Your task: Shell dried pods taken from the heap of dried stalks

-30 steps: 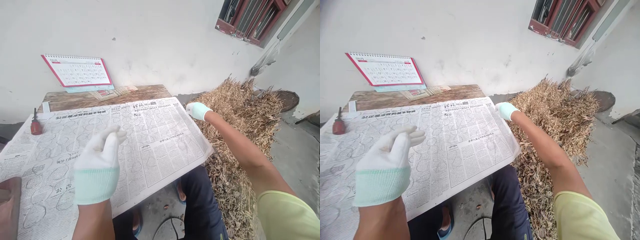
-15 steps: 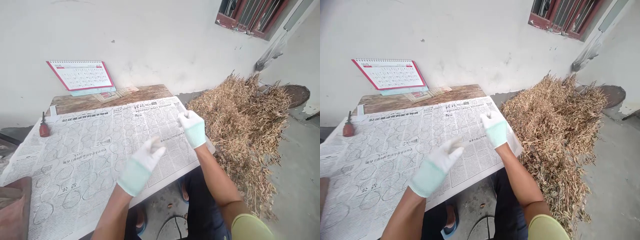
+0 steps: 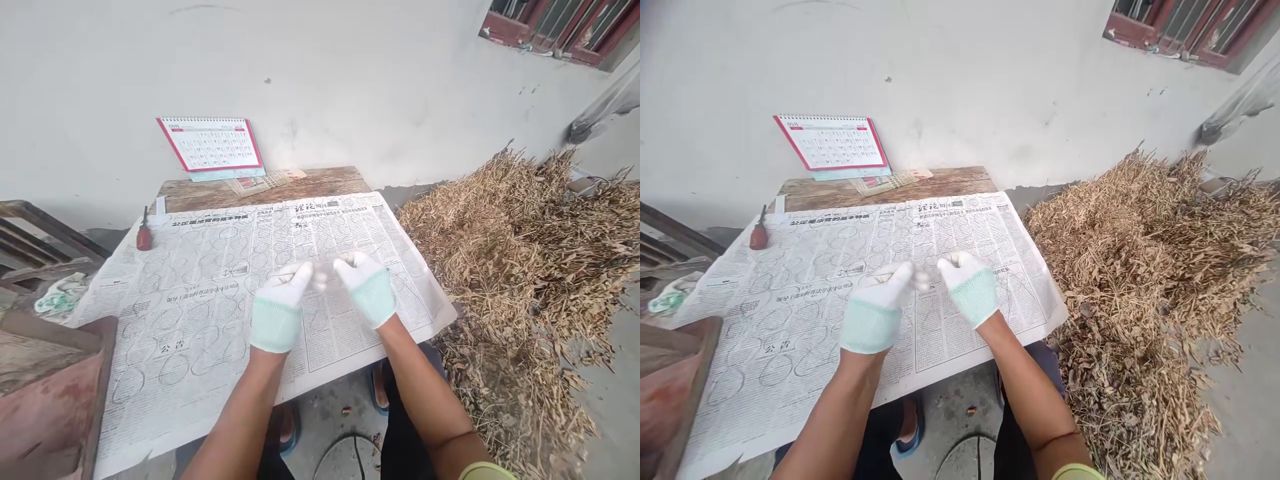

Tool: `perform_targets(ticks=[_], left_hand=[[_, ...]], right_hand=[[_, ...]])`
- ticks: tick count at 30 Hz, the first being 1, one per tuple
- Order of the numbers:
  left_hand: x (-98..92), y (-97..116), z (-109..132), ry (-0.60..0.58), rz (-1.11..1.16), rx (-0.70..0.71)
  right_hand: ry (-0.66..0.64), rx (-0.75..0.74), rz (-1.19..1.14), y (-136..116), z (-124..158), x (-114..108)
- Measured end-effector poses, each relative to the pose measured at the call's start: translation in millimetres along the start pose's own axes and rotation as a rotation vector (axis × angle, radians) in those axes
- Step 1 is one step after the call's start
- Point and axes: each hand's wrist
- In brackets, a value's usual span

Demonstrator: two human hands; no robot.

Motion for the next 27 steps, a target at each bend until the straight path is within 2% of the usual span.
perform_targets(ticks=[5,10,13,16,18,22,25,27], left_hand=[[-15.0,1.1,-12.3,-0.193,-0.186,-0.048],[-18.7,6.7,-6.2,-0.231,-0.410,-0.038],[-19.5,9.5,-4.6,-0.262,-0.441,-0.036],[-21.5,12.3,-6.6,-0.222,-0.386,-0.026],[-22.7,14.4,-8.3,-0.175,-0.338,-0.015],[-21.9,19.6,-9.4,-0.097,-0.292,-0.033],[-14.3,21.5,-5.6,-0.062,-0.351,-0.079],[-4.2,20.6,-0.1,-0.101,-0.400,-0.144]], right_hand=[[-0.172,-0.209,0.176,0.2,0.3,-15.4],[-0.479,-0.489,0.451,3.0,4.4,-27.3],[-0.517,-0.569,0.541,13.5,5.1,-29.2],[-0.491,-0.517,0.493,21.7,3.4,-28.1],[-0.427,-0.387,0.411,23.3,2.5,-24.9],[-0.146,-0.115,0.164,20.7,6.1,-13.1],[0.052,-0.049,0.023,17.8,11.1,-4.4],[0.158,-0.038,-0.006,17.3,13.0,-0.7]])
Point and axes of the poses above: each hand's wrist, its own z-axis away from the middle knuckle, its own x-axis out of the palm, y = z × x, and after that the axes turned 5 degrees about -z, right-handed
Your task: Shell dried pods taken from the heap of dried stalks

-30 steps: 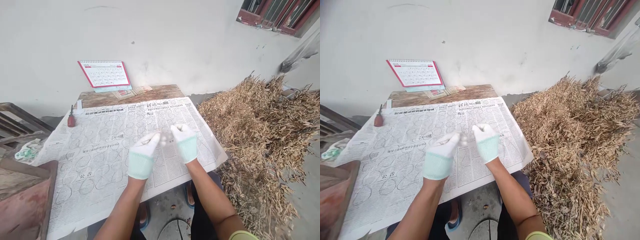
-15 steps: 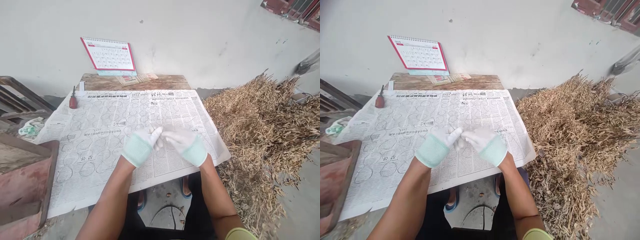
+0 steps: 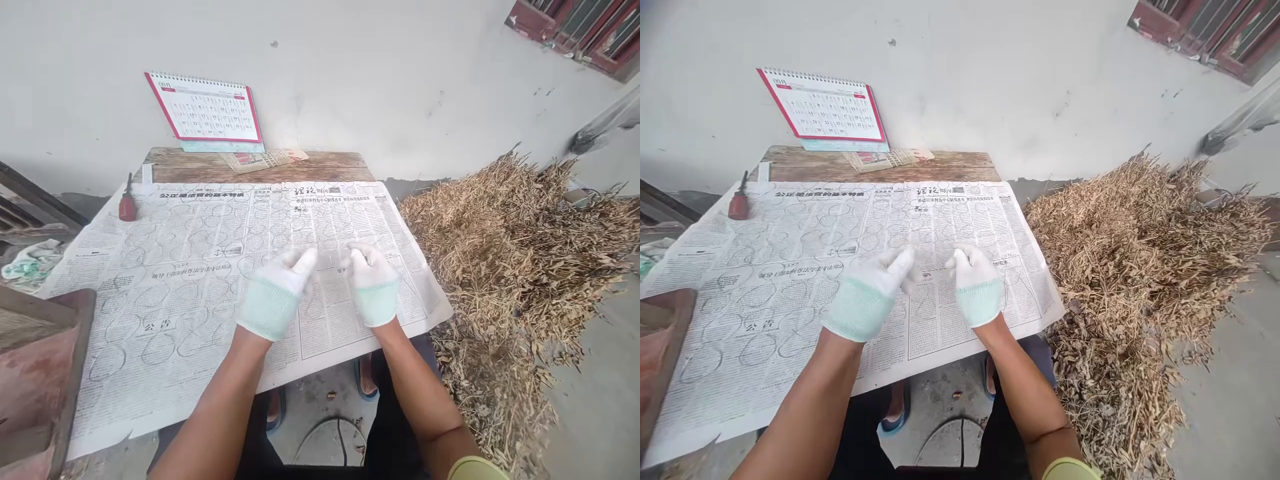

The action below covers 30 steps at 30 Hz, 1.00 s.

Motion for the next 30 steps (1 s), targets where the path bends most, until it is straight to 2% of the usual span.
perform_targets(ticks=[3,7,11,18,30], left_hand=[[20.0,2.3,8.8,-0.117,-0.020,-0.025],[36.5,1.4,15.8,-0.018,0.038,-0.012],[35.8,-3.0,13.4,0.071,0.044,-0.017],[37.5,-5.8,11.2,0.146,0.083,-0.041],[37.7,-8.1,10.2,0.132,0.091,-0.035]], right_hand=[[0.084,-0.025,0.033,2.8,0.5,3.3],[0.094,-0.102,0.099,7.3,0.4,6.2],[0.103,-0.181,0.169,8.7,1.1,6.8],[0.020,-0.253,0.172,13.2,0.3,4.8],[-0.090,-0.242,0.198,9.8,-2.4,-5.0]])
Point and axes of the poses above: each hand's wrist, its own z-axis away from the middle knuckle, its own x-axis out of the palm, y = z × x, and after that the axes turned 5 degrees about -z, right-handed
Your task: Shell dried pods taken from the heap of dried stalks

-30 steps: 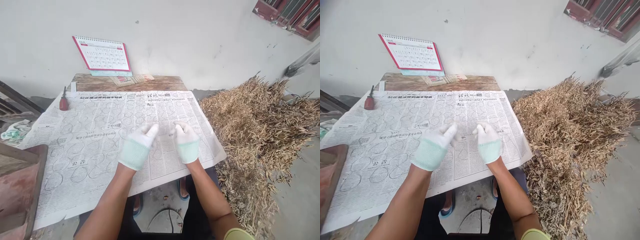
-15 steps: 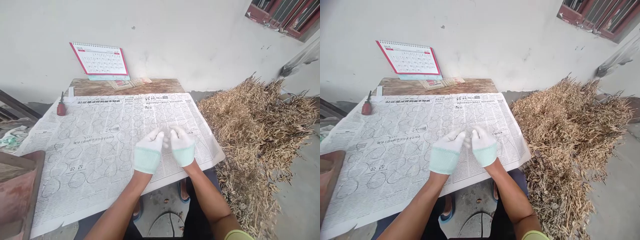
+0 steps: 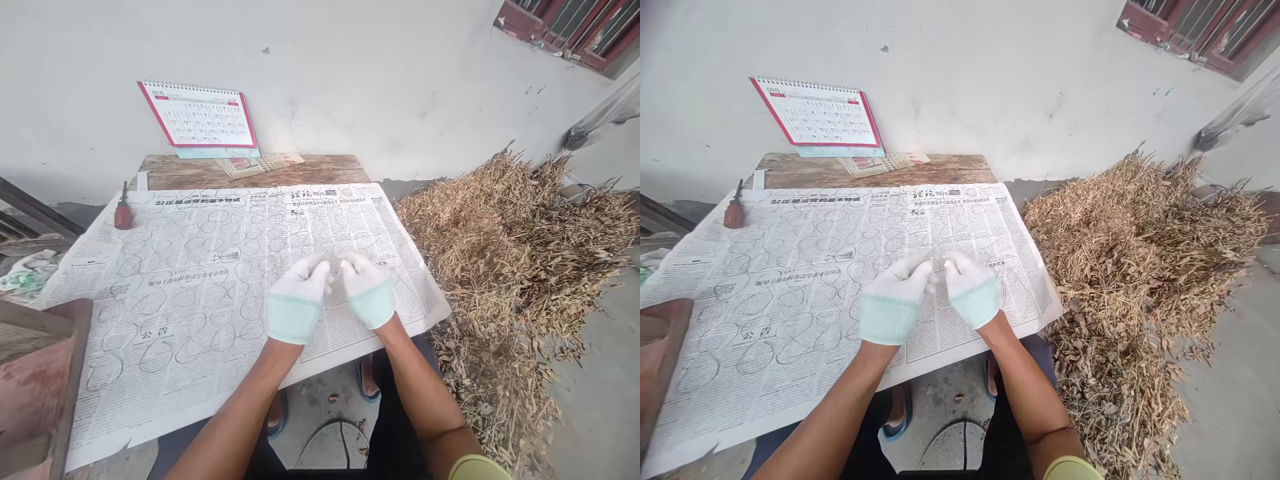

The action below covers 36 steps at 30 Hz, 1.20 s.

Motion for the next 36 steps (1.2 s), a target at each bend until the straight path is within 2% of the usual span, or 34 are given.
perform_targets(ticks=[4,7,11,16,20,27,32,36], left_hand=[[0.1,-2.1,-0.7,0.078,0.009,0.049],[-0.6,-5.0,-3.4,0.111,0.061,0.125],[-5.2,-11.7,-13.0,0.014,0.153,0.199],[-14.5,-13.6,-23.3,-0.184,0.121,0.162],[-20.0,-11.3,-25.1,-0.296,0.091,0.193],[-28.4,-5.2,-21.3,-0.343,-0.064,0.235],[-32.1,-4.6,-23.4,-0.403,-0.083,0.282],[-33.4,-7.7,-24.9,-0.338,-0.067,0.260]], right_hand=[[-0.030,0.037,-0.026,-0.1,0.5,0.9],[-0.133,0.118,-0.138,-1.3,-1.4,-1.6],[-0.296,0.199,-0.366,1.2,-8.6,-10.5],[-0.292,0.142,-0.590,11.5,-13.6,-14.8],[-0.315,0.104,-0.565,12.8,-13.3,-12.2],[-0.278,0.074,-0.639,12.4,-11.2,-7.4],[-0.326,0.147,-0.716,17.1,-10.5,1.1],[-0.334,0.179,-0.715,10.6,-9.9,-1.5]])
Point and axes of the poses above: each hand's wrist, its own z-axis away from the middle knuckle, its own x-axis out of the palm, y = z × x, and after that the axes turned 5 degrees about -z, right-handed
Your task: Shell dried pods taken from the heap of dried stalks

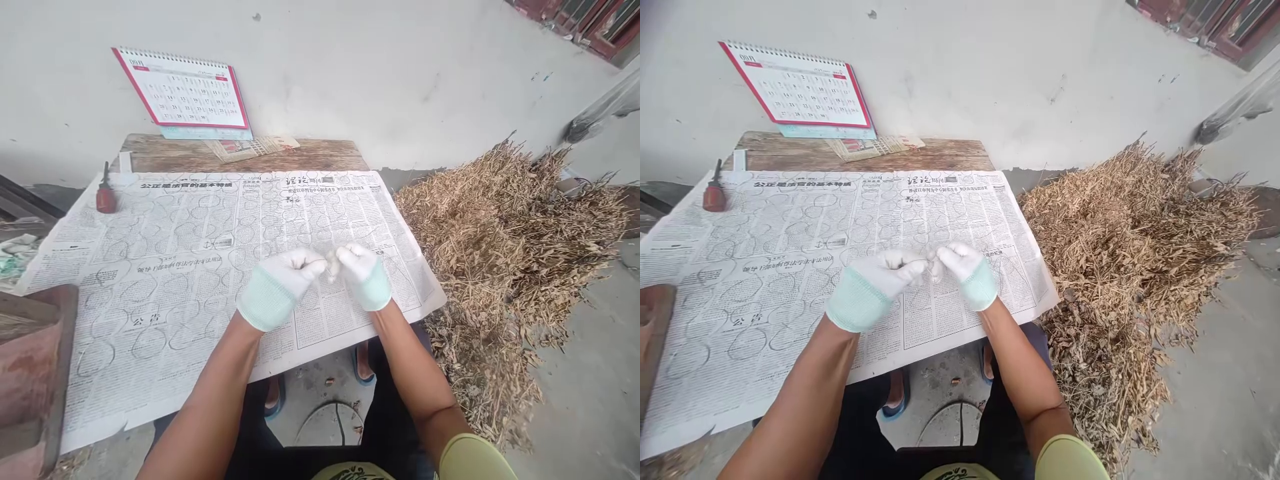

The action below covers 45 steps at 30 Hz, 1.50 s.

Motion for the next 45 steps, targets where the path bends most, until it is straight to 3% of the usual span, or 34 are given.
perform_targets(ticks=[4,7,9,14,21,25,29,33,41,45], left_hand=[[-0.6,3.9,0.6,0.155,0.016,-0.032],[1.5,7.8,0.9,0.230,0.010,-0.072],[3.9,8.4,1.2,0.242,-0.006,-0.080],[11.5,6.2,3.0,0.244,-0.092,-0.106],[23.6,5.2,6.5,0.193,0.032,-0.144],[22.3,-0.8,3.7,0.202,0.051,-0.133],[16.6,-3.6,0.2,0.203,0.029,-0.124],[12.2,0.1,-1.1,0.103,0.048,-0.058],[12.9,-4.1,-9.5,-0.007,0.200,0.016],[12.3,-7.7,-11.5,-0.039,0.254,-0.016]], right_hand=[[0.018,0.114,0.209,-13.3,5.3,5.3],[-0.068,0.246,0.240,-16.2,7.8,10.4],[-0.083,0.263,0.186,-14.4,8.7,12.4],[0.048,0.211,0.077,-8.7,11.7,11.4],[0.177,0.164,0.174,-9.5,13.2,13.3],[0.148,0.189,0.236,-12.6,11.3,13.5],[0.141,0.072,0.279,-14.5,9.0,8.3],[0.205,-0.034,0.234,-12.2,4.9,3.0],[0.250,-0.033,0.164,-3.8,0.9,2.4],[0.232,-0.050,0.077,-2.3,1.1,2.9]])
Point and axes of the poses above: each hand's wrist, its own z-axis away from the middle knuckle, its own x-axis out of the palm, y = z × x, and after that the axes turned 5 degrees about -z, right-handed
